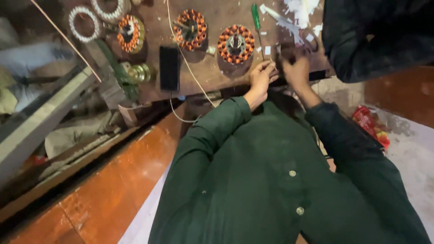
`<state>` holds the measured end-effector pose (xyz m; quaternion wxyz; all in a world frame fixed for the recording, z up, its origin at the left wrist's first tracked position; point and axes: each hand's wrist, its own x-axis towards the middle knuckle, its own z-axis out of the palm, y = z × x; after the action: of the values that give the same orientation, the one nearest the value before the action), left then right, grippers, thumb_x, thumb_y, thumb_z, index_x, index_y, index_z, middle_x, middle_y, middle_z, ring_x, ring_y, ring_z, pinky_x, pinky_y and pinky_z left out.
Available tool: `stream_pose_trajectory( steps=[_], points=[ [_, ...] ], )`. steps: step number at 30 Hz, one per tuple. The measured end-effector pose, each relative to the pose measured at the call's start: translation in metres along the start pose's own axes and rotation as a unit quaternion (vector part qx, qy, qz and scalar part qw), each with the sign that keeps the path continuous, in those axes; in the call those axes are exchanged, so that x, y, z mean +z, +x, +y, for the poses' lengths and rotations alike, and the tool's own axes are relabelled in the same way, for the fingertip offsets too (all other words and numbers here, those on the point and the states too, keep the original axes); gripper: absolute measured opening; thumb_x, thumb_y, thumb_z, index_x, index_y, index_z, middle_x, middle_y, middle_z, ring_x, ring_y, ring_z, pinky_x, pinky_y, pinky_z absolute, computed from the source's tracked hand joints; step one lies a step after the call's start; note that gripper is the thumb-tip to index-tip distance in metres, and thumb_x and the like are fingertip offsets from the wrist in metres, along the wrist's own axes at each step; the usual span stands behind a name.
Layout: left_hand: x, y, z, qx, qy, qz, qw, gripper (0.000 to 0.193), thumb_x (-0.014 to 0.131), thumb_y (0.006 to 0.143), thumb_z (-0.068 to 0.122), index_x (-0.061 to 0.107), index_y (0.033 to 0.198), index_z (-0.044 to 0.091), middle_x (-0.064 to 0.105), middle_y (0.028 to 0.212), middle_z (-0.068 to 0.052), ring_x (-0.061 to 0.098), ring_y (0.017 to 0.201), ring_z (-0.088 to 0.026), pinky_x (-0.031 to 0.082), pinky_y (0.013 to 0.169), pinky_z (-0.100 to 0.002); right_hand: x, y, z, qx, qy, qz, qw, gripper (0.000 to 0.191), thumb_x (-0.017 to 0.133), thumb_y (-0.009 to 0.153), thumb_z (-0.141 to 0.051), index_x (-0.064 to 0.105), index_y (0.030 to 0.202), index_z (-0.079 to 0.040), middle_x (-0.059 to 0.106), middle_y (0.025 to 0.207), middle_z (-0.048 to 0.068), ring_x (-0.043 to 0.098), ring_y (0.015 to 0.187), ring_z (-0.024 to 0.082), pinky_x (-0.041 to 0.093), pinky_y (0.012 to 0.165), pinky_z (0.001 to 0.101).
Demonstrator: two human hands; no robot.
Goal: The person winds copper wire around a motor stator core, using a screwdriver to adjust the winding and scissors to trim the wire. They insert a small white insulating piece into the stator slots and continue winding and trimming the wire.
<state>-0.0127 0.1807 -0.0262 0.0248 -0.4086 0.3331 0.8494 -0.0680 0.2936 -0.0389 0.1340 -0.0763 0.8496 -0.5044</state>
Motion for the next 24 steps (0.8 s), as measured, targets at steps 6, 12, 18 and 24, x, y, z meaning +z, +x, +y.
stream_pose_trajectory(
  steps=[6, 12, 18, 24],
  points=[
    [-0.008, -0.002, 0.004, -0.03, -0.003, -0.036, 0.999, 0.026, 0.069, 0.099, 0.015, 0.067, 0.121, 0.002, 0.071, 0.099, -0.005, 0.067, 0.085, -0.015, 0.055, 0.074, -0.03, -0.004, -0.02, -0.012, -0.031, -0.013, -0.037, 0.999, 0.026, 0.074, 0.093, -0.008, 0.072, 0.117, 0.0, 0.078, 0.102, 0.015, 0.077, 0.092, 0.022, 0.058, 0.08, 0.0343],
    [-0.012, 0.004, 0.003, 0.019, 0.011, -0.014, 1.0, 0.027, 0.068, 0.097, 0.016, 0.066, 0.119, -0.001, 0.071, 0.099, -0.007, 0.071, 0.085, -0.018, 0.062, 0.073, -0.032, 0.0, -0.008, -0.011, 0.019, -0.048, -0.01, 0.999, 0.022, 0.078, 0.093, -0.009, 0.075, 0.113, 0.001, 0.078, 0.098, 0.016, 0.077, 0.085, 0.022, 0.058, 0.076, 0.0346],
    [-0.014, 0.004, 0.006, 0.032, 0.082, 0.039, 0.995, 0.027, 0.069, 0.097, 0.014, 0.067, 0.117, -0.004, 0.071, 0.098, -0.009, 0.073, 0.085, -0.02, 0.06, 0.069, -0.031, -0.006, 0.011, -0.011, -0.029, 0.002, -0.003, 1.0, 0.023, 0.074, 0.093, -0.005, 0.073, 0.114, 0.002, 0.079, 0.102, 0.015, 0.076, 0.09, 0.021, 0.058, 0.079, 0.034],
    [-0.014, -0.004, 0.013, -0.018, -0.017, -0.044, 0.999, 0.025, 0.069, 0.097, 0.016, 0.068, 0.117, 0.002, 0.071, 0.097, -0.007, 0.072, 0.082, -0.017, 0.06, 0.07, -0.028, -0.003, -0.015, -0.017, -0.007, -0.025, -0.047, 0.999, 0.026, 0.077, 0.09, -0.004, 0.072, 0.115, 0.002, 0.078, 0.102, 0.015, 0.078, 0.094, 0.021, 0.059, 0.082, 0.0322]
  ],
)
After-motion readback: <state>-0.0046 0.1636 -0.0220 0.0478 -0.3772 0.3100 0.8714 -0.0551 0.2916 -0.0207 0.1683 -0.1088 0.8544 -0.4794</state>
